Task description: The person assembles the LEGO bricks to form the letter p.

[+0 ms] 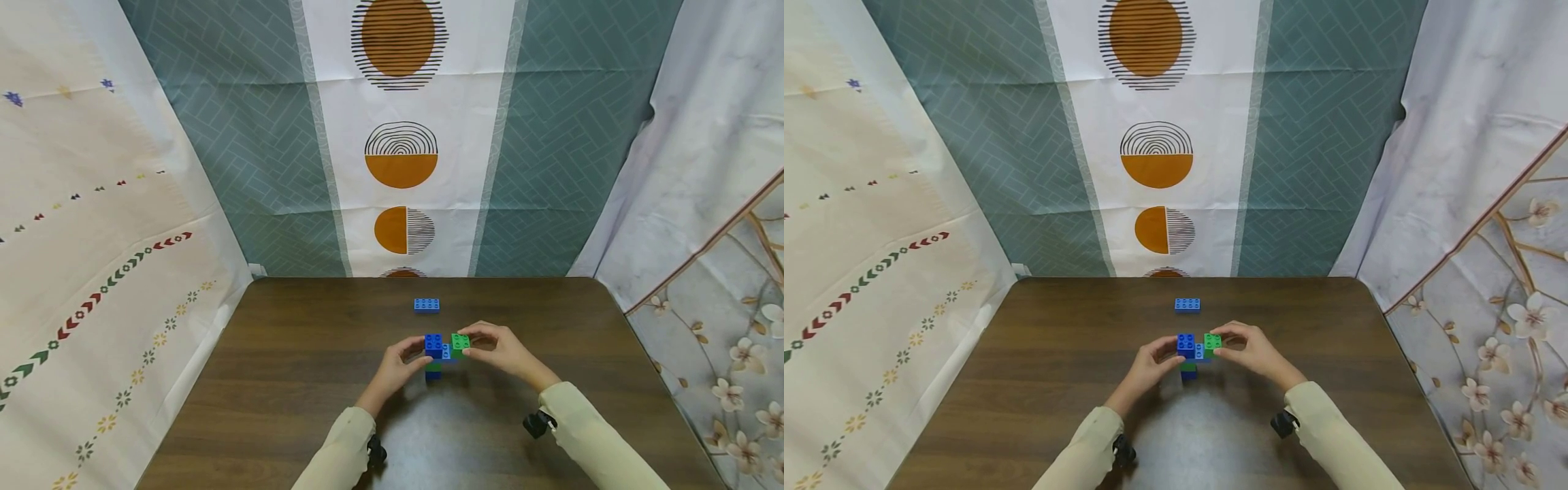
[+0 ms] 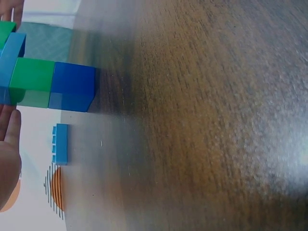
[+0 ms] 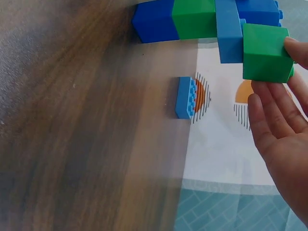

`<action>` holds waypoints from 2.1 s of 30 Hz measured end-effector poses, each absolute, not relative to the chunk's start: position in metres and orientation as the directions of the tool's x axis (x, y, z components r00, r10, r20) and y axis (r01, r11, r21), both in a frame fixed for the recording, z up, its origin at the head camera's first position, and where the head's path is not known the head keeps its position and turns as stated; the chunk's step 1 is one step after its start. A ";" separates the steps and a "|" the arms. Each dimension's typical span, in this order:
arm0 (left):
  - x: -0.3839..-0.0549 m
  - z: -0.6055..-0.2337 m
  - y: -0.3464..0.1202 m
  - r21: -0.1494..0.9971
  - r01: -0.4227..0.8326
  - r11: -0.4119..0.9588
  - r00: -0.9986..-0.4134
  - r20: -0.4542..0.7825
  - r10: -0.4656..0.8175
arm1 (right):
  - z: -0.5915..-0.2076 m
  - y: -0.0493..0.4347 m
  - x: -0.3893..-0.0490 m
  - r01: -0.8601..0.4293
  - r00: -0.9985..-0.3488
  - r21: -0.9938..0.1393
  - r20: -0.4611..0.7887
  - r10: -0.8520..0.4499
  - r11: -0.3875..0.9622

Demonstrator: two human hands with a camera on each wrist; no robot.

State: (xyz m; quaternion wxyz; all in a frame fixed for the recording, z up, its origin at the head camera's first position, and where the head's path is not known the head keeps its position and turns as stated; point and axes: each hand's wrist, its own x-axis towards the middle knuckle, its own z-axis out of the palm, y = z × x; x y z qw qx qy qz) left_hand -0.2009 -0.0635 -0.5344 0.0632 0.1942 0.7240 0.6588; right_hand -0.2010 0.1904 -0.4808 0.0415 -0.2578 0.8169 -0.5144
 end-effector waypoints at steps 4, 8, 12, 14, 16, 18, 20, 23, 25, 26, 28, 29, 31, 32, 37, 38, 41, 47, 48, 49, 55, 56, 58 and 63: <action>-0.201 -0.535 -0.063 0.979 0.197 0.052 -0.917 0.165 0.364 | -0.479 0.189 -0.202 -0.397 -0.858 -0.847 0.206 -0.472 0.353; -0.201 -0.535 -0.063 0.978 0.201 0.055 -0.919 0.168 0.356 | -0.480 0.188 -0.204 -0.428 -0.842 -0.843 0.240 -0.484 0.327; -0.201 -0.535 -0.064 0.972 0.224 0.074 -0.917 0.184 0.354 | -0.484 0.188 -0.204 -0.431 -0.841 -0.852 0.261 -0.473 0.296; -0.200 -0.535 -0.064 0.970 0.230 0.079 -0.916 0.188 0.354 | -0.486 0.188 -0.204 -0.430 -0.844 -0.856 0.268 -0.464 0.286; -0.200 -0.534 -0.064 0.969 0.231 0.089 -0.917 0.187 0.352 | -0.488 0.187 -0.203 -0.425 -0.848 -0.860 0.270 -0.456 0.281; -0.199 -0.534 -0.064 0.972 0.217 0.093 -0.921 0.172 0.349 | -0.488 0.187 -0.202 -0.418 -0.852 -0.864 0.268 -0.449 0.279; -0.199 -0.534 -0.064 0.976 0.195 0.094 -0.926 0.151 0.347 | -0.488 0.187 -0.201 -0.406 -0.859 -0.871 0.261 -0.441 0.276; -0.199 -0.534 -0.064 0.979 0.181 0.091 -0.927 0.139 0.348 | -0.487 0.187 -0.200 -0.383 -0.868 -0.881 0.240 -0.434 0.277; -0.199 -0.534 -0.063 0.979 0.188 0.086 -0.925 0.147 0.349 | -0.486 0.188 -0.200 -0.371 -0.871 -0.886 0.226 -0.437 0.280; -0.199 -0.534 -0.063 0.978 0.192 0.083 -0.924 0.152 0.350 | -0.486 0.188 -0.200 -0.363 -0.872 -0.888 0.216 -0.440 0.282; -0.199 -0.534 -0.063 0.978 0.192 0.080 -0.924 0.153 0.350 | -0.487 0.189 -0.201 -0.355 -0.870 -0.891 0.205 -0.450 0.281; -0.199 -0.534 -0.063 0.977 0.197 0.082 -0.924 0.158 0.348 | -0.488 0.189 -0.202 -0.353 -0.867 -0.893 0.201 -0.456 0.279; -0.199 -0.533 -0.063 0.976 0.199 0.087 -0.924 0.157 0.349 | -0.492 0.190 -0.205 -0.346 -0.863 -0.896 0.189 -0.468 0.277; -0.199 -0.533 -0.063 0.976 0.197 0.090 -0.924 0.154 0.349 | -0.496 0.191 -0.207 -0.339 -0.863 -0.899 0.180 -0.473 0.278; -0.198 -0.534 -0.064 0.977 0.189 0.102 -0.926 0.142 0.351 | -0.512 0.197 -0.220 -0.313 -0.854 -0.904 0.134 -0.503 0.292; -0.198 -0.534 -0.064 0.976 0.191 0.101 -0.925 0.145 0.350 | -0.512 0.198 -0.221 -0.312 -0.849 -0.904 0.129 -0.512 0.291; -0.199 -0.534 -0.064 0.978 0.188 0.088 -0.924 0.146 0.353 | -0.511 0.200 -0.225 -0.311 -0.837 -0.904 0.114 -0.536 0.293; -0.201 -0.535 -0.064 0.979 0.187 0.080 -0.921 0.146 0.360 | -0.505 0.200 -0.231 -0.328 -0.831 -0.898 0.127 -0.541 0.294; -0.201 -0.535 -0.064 0.977 0.196 0.081 -0.920 0.155 0.359 | -0.504 0.200 -0.233 -0.333 -0.835 -0.898 0.138 -0.533 0.289; -0.201 -0.534 -0.064 0.976 0.201 0.087 -0.921 0.158 0.356 | -0.503 0.199 -0.235 -0.339 -0.839 -0.896 0.150 -0.523 0.286; -0.200 -0.534 -0.063 0.974 0.211 0.084 -0.921 0.170 0.351 | -0.499 0.197 -0.252 -0.345 -0.870 -0.900 0.200 -0.450 0.268; -0.200 -0.534 -0.063 0.973 0.215 0.085 -0.920 0.173 0.351 | -0.499 0.196 -0.255 -0.340 -0.876 -0.902 0.200 -0.440 0.267; -0.200 -0.534 -0.063 0.973 0.215 0.088 -0.920 0.172 0.351 | -0.497 0.194 -0.261 -0.330 -0.883 -0.907 0.199 -0.424 0.262; -0.200 -0.533 -0.063 0.972 0.219 0.088 -0.920 0.175 0.350 | -0.481 0.186 -0.267 -0.333 -0.880 -0.910 0.207 -0.427 0.245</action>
